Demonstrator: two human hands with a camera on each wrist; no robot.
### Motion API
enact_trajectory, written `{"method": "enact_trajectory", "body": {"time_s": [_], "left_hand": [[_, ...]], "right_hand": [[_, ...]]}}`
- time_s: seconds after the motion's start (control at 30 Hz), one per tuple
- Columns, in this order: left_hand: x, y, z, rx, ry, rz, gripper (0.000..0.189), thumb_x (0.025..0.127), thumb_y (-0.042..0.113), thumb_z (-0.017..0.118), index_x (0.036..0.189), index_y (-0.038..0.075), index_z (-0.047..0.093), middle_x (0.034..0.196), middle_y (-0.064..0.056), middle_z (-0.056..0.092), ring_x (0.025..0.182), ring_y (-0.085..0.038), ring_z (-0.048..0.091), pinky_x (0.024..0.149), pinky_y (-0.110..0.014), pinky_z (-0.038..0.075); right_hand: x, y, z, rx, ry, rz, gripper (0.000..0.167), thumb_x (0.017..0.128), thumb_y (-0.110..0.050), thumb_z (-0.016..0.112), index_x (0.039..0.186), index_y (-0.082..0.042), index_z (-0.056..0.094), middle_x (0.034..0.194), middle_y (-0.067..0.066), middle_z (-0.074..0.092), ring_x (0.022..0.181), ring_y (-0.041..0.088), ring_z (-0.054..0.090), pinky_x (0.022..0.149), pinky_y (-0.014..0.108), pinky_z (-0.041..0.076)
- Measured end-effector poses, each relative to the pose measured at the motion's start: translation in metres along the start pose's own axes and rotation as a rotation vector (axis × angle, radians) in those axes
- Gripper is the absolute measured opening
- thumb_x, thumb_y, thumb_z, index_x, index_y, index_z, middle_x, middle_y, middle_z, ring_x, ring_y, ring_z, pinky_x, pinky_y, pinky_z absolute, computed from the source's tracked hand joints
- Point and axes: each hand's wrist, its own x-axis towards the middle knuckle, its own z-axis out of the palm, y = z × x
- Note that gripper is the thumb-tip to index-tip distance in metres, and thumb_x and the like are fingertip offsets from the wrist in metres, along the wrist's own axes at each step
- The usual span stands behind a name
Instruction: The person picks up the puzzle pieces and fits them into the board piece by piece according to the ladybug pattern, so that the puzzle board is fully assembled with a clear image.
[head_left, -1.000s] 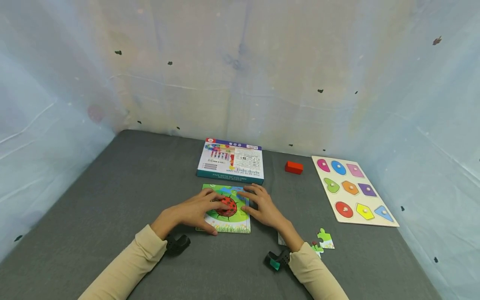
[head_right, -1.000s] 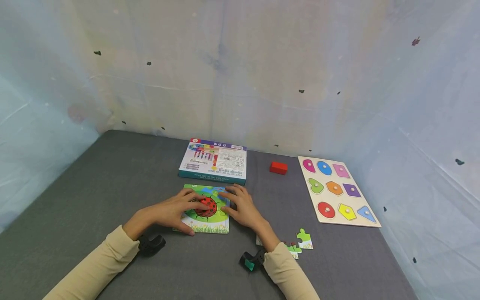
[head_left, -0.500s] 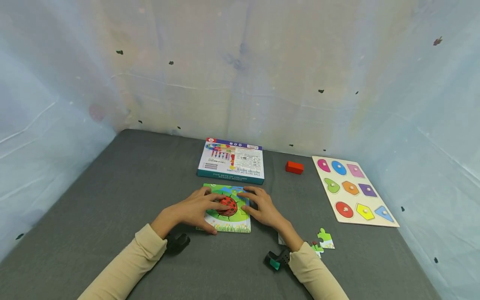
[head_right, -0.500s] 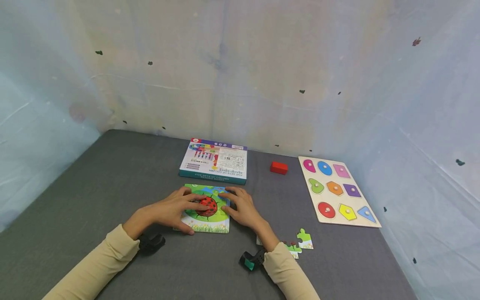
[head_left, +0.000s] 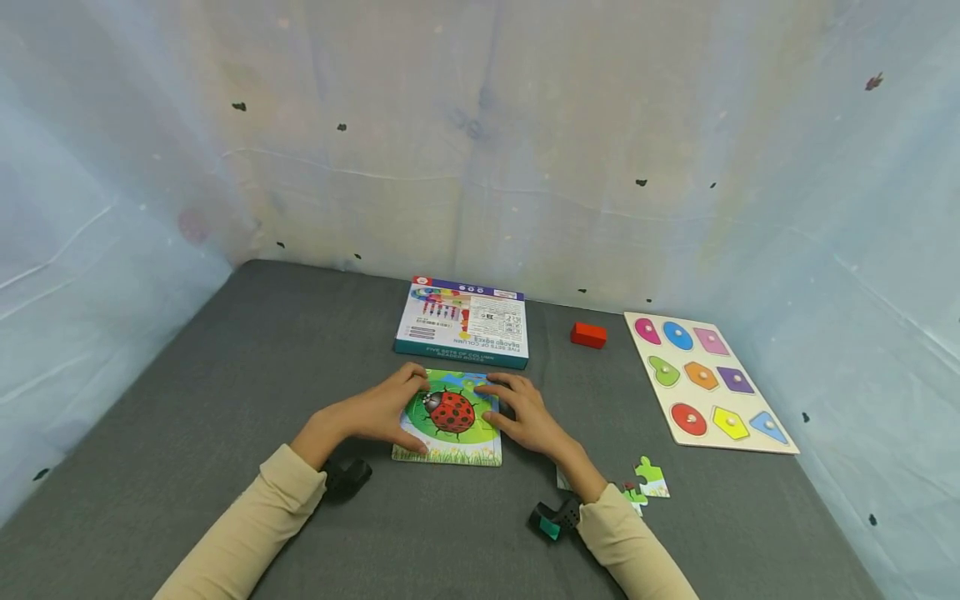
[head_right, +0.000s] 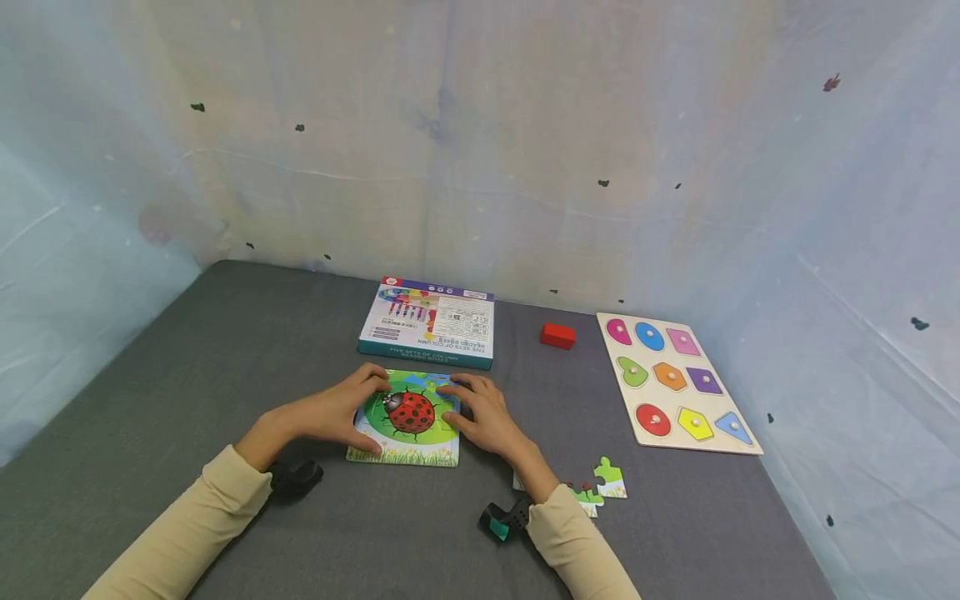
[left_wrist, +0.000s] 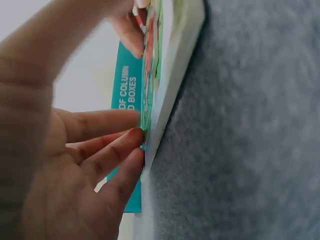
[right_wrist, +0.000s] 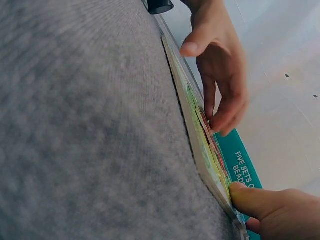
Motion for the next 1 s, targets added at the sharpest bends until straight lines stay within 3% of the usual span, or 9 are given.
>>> {"method": "enact_trajectory", "body": {"time_s": [0.13, 0.27, 0.47, 0.73, 1.0], "left_hand": [[-0.001, -0.003, -0.003, 0.002, -0.003, -0.016, 0.078, 0.066, 0.046, 0.082, 0.123, 0.001, 0.053, 0.136, -0.015, 0.033, 0.126, -0.029, 0.034, 0.099, -0.047, 0.036], [-0.004, 0.000, -0.008, 0.119, -0.014, -0.032, 0.089, 0.059, 0.057, 0.081, 0.127, 0.006, 0.055, 0.138, -0.015, 0.036, 0.128, -0.032, 0.030, 0.098, -0.051, 0.035], [-0.011, 0.006, -0.021, 0.233, -0.156, -0.098, 0.096, 0.061, 0.053, 0.082, 0.140, 0.014, 0.045, 0.145, -0.013, 0.033, 0.133, -0.034, 0.028, 0.100, -0.057, 0.030], [-0.012, 0.008, -0.022, 0.215, -0.179, -0.100, 0.095, 0.064, 0.044, 0.083, 0.142, 0.011, 0.040, 0.147, -0.015, 0.030, 0.134, -0.037, 0.026, 0.100, -0.059, 0.028], [-0.013, 0.007, -0.020, 0.189, -0.179, -0.117, 0.096, 0.064, 0.044, 0.083, 0.143, 0.014, 0.039, 0.148, -0.012, 0.029, 0.135, -0.035, 0.025, 0.100, -0.058, 0.029]], "right_hand": [[0.000, 0.000, 0.001, 0.008, -0.001, 0.005, 0.040, 0.092, -0.023, 0.060, 0.129, -0.011, 0.056, 0.140, 0.017, 0.041, 0.129, 0.037, 0.029, 0.097, 0.062, 0.023], [0.000, -0.001, 0.001, 0.010, 0.003, 0.004, 0.039, 0.092, -0.022, 0.060, 0.129, -0.011, 0.055, 0.140, 0.018, 0.040, 0.129, 0.038, 0.028, 0.098, 0.061, 0.022], [0.000, 0.000, 0.002, 0.008, 0.011, -0.003, 0.039, 0.092, -0.021, 0.060, 0.129, -0.010, 0.056, 0.140, 0.019, 0.040, 0.129, 0.038, 0.028, 0.098, 0.061, 0.023], [-0.002, -0.001, -0.004, 0.040, 0.001, -0.034, 0.041, 0.093, -0.019, 0.058, 0.132, -0.006, 0.051, 0.141, 0.023, 0.036, 0.131, 0.039, 0.025, 0.099, 0.062, 0.022], [-0.030, -0.002, -0.043, 0.047, 0.027, -0.003, 0.053, 0.092, -0.025, 0.060, 0.139, -0.009, 0.042, 0.145, 0.014, 0.032, 0.133, 0.028, 0.026, 0.101, 0.056, 0.028]]}}
